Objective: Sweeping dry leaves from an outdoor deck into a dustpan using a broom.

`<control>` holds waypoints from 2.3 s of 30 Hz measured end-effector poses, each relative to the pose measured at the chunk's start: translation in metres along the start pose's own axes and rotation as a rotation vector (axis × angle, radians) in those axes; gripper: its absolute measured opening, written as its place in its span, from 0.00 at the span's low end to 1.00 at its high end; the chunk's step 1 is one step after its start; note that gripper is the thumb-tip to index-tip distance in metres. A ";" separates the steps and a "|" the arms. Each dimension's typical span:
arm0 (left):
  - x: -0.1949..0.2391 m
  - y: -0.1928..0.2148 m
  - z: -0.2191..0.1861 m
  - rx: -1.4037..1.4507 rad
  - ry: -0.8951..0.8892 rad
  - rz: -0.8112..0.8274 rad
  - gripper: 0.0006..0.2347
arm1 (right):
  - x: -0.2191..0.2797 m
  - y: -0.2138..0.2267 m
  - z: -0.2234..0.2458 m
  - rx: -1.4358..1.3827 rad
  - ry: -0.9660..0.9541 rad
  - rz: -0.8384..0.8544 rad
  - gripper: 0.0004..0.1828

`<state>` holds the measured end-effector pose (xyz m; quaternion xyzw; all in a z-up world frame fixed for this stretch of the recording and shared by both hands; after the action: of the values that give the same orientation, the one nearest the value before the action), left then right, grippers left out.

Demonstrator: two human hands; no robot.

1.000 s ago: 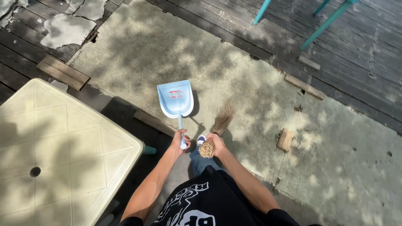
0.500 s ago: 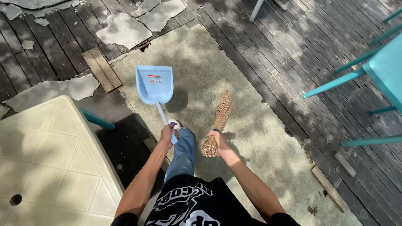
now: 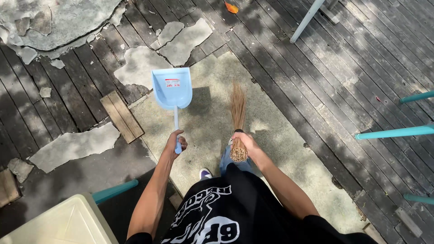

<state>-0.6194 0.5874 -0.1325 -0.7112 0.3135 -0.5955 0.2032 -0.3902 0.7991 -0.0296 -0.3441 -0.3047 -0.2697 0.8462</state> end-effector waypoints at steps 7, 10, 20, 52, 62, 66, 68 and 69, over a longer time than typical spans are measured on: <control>-0.230 -0.101 -0.182 -0.103 0.027 0.081 0.15 | -0.245 0.055 0.170 -0.168 0.035 0.016 0.11; -0.342 -0.162 -0.256 -0.040 0.002 0.074 0.10 | -0.353 0.079 0.256 -0.211 0.012 0.111 0.09; -0.560 -0.295 -0.432 -0.085 0.058 0.065 0.09 | -0.471 0.119 0.529 -0.084 -0.125 -0.005 0.13; -1.205 -0.394 -0.956 -0.259 0.384 -0.270 0.08 | -0.891 0.094 0.951 0.341 -0.501 -0.217 0.54; -1.132 -0.423 -1.011 -0.029 0.304 0.006 0.07 | -0.952 0.130 1.035 0.549 -0.242 -0.269 0.54; -1.134 -0.476 -1.068 -0.109 0.286 -0.033 0.08 | -1.004 0.104 1.124 0.531 -0.288 -0.304 0.55; -1.169 -0.484 -1.093 -0.081 0.248 -0.012 0.08 | -1.054 0.111 1.155 0.538 -0.198 -0.259 0.55; -1.189 -0.490 -1.107 -0.050 0.228 0.013 0.07 | -1.081 0.114 1.175 0.539 -0.120 -0.227 0.55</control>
<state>-1.7100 1.8525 -0.4332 -0.6419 0.3539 -0.6630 0.1521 -1.4253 2.0133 -0.1564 -0.0861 -0.4515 -0.2509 0.8519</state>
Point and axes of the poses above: each hand's wrist, its own x-axis away from the middle knuckle, its own y-axis out of the back of the hand, z = x × y, the point moved 9 cm from there along -x, towards the middle knuckle, and after that the axes turned 11 degrees about z, right-handed, at the moved point
